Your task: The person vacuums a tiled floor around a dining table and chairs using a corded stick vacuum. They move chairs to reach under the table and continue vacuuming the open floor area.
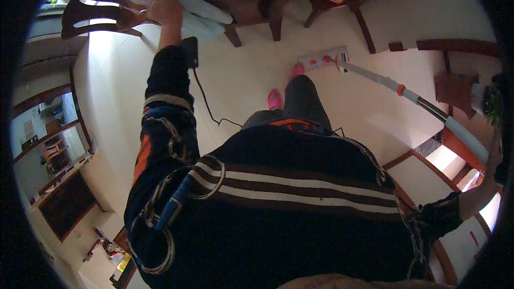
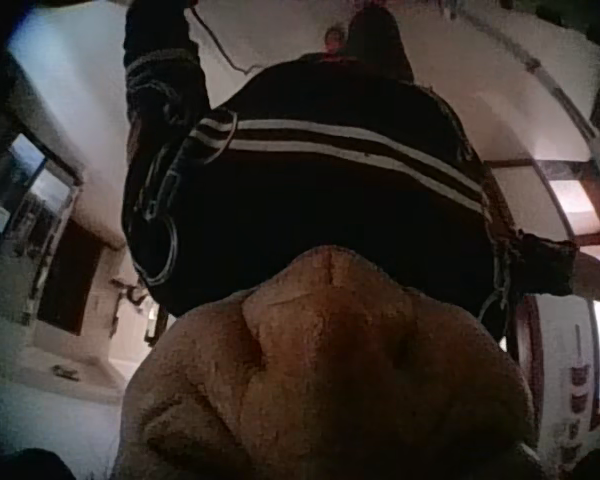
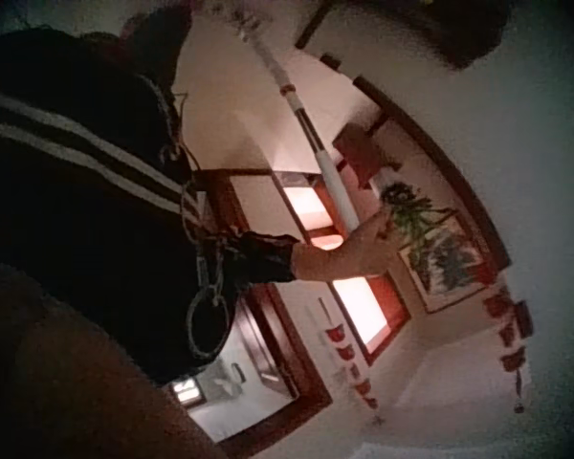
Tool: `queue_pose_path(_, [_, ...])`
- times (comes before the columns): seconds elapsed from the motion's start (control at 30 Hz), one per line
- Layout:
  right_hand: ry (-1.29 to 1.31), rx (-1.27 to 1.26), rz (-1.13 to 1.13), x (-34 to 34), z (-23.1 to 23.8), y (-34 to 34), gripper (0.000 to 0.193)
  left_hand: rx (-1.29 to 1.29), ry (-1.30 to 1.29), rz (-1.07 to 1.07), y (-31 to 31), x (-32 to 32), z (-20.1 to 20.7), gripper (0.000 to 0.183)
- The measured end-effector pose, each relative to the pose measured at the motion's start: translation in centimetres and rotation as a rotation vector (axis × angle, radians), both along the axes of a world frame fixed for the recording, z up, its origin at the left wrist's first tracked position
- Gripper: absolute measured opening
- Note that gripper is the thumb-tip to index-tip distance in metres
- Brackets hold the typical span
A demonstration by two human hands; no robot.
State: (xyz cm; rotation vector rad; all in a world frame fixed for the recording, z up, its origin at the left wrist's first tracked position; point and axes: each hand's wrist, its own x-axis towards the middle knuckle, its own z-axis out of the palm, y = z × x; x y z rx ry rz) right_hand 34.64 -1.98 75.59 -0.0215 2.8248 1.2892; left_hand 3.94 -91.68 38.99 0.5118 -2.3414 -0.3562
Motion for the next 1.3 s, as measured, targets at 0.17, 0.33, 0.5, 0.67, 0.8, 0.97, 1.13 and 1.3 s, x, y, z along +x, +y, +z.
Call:
queue_pose_path(0.17, [0.286, -0.445, -0.297, 2.8, -0.7, -6.7, 0.043, -0.103, 0.055, -0.167, 0.3, 1.4, 2.7, 0.055])
queue_pose_path(0.33, [0.425, -0.288, -0.545, 5.6, -2.2, -14.5, 0.063, -0.062, 0.355, -0.688, 11.2, 6.1, 1.0, 0.05])
queue_pose_path(0.5, [0.88, -0.588, -0.526, 7.5, -5.2, -19.9, 0.034, 0.267, -0.246, -1.189, 34.8, 14.1, -6.6, 0.082])
queue_pose_path(0.67, [0.69, -1.466, 0.219, 12.3, -8.9, -18.4, 0.013, 0.35, -0.364, -1.583, 51.2, 21.1, -9.4, 0.081])
queue_pose_path(0.8, [0.756, -2.16, 0.446, 18.8, -13.2, -16.7, 0.014, 0.1, -0.853, -1.772, 59.1, 25.3, -11.5, 0.043])
queue_pose_path(0.97, [0.543, -1.685, 0.348, 23.2, -11.7, -16.5, 0.011, 0.141, -0.737, -1.751, 60.2, 30.0, -13.5, 0.031])
queue_pose_path(1.13, [0.908, -0.979, 0.074, 25.5, -12.6, -18.9, 0.012, 0.063, -0.872, -1.813, 57.8, 34.2, -13.2, 0.034])
queue_pose_path(1.3, [1.148, -1.532, -0.06, 26.9, -13.9, -23.0, 0.028, 0.126, -0.952, -1.851, 47.7, 36.8, -14.4, 0.039])
